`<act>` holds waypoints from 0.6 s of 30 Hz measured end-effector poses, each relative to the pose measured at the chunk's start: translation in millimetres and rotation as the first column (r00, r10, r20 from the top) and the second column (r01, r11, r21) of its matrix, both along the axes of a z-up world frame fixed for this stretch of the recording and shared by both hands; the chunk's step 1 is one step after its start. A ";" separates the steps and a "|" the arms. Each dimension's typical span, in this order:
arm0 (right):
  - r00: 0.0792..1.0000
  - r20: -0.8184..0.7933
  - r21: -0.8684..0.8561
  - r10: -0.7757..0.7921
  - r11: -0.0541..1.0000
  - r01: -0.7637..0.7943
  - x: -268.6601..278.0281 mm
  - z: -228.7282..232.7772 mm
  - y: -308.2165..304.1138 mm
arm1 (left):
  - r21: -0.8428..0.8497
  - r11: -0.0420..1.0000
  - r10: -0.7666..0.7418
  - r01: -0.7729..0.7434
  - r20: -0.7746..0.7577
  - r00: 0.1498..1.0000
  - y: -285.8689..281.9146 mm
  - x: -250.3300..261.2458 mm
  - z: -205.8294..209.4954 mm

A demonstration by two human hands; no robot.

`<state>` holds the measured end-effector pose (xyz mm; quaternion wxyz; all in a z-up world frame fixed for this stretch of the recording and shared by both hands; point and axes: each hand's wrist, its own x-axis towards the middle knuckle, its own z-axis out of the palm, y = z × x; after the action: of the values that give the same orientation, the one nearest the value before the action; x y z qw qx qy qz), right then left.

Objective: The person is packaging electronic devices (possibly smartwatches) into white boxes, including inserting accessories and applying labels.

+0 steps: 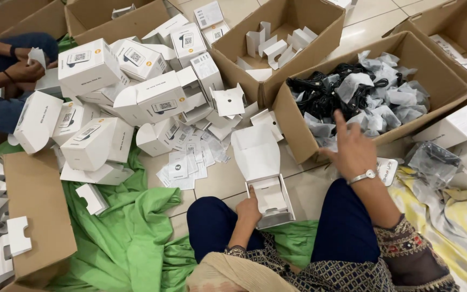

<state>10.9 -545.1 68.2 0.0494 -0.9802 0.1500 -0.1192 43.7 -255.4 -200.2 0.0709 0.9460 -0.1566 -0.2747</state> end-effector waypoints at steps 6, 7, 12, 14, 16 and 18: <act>0.773 -0.473 0.309 0.423 0.901 -0.304 -45.8 -155.0 75.6 | -0.032 0.999 -0.012 0.012 0.004 1.000 3.0 -3.8 10.1; 0.771 -0.472 0.313 0.426 0.899 -0.305 -48.8 -168.8 83.4 | -0.028 1.000 -0.010 0.010 0.002 1.000 4.8 -5.9 16.6; 0.797 -0.464 0.346 0.387 0.907 -0.239 -44.9 -203.1 101.4 | -0.260 0.965 0.069 -0.025 0.162 0.984 10.6 -9.1 -2.1; 0.839 -0.415 0.357 0.352 0.911 -0.206 -35.5 -202.0 98.0 | -0.384 0.920 0.117 -0.078 0.079 0.990 18.7 1.9 -18.8; 0.873 -0.368 0.371 0.319 0.911 -0.177 -30.8 -193.6 98.3 | -0.496 0.857 0.156 -0.142 -0.014 0.988 27.1 4.5 -22.5; 0.935 -0.279 0.429 0.218 0.900 -0.082 -28.3 -177.8 99.8 | -0.623 0.776 0.121 -0.093 0.003 0.993 32.5 3.0 -13.6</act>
<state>-17.4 -445.3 -109.6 0.2382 -0.9627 0.1007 0.0799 46.6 -223.0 -213.8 0.3908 0.8827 -0.1859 -0.1832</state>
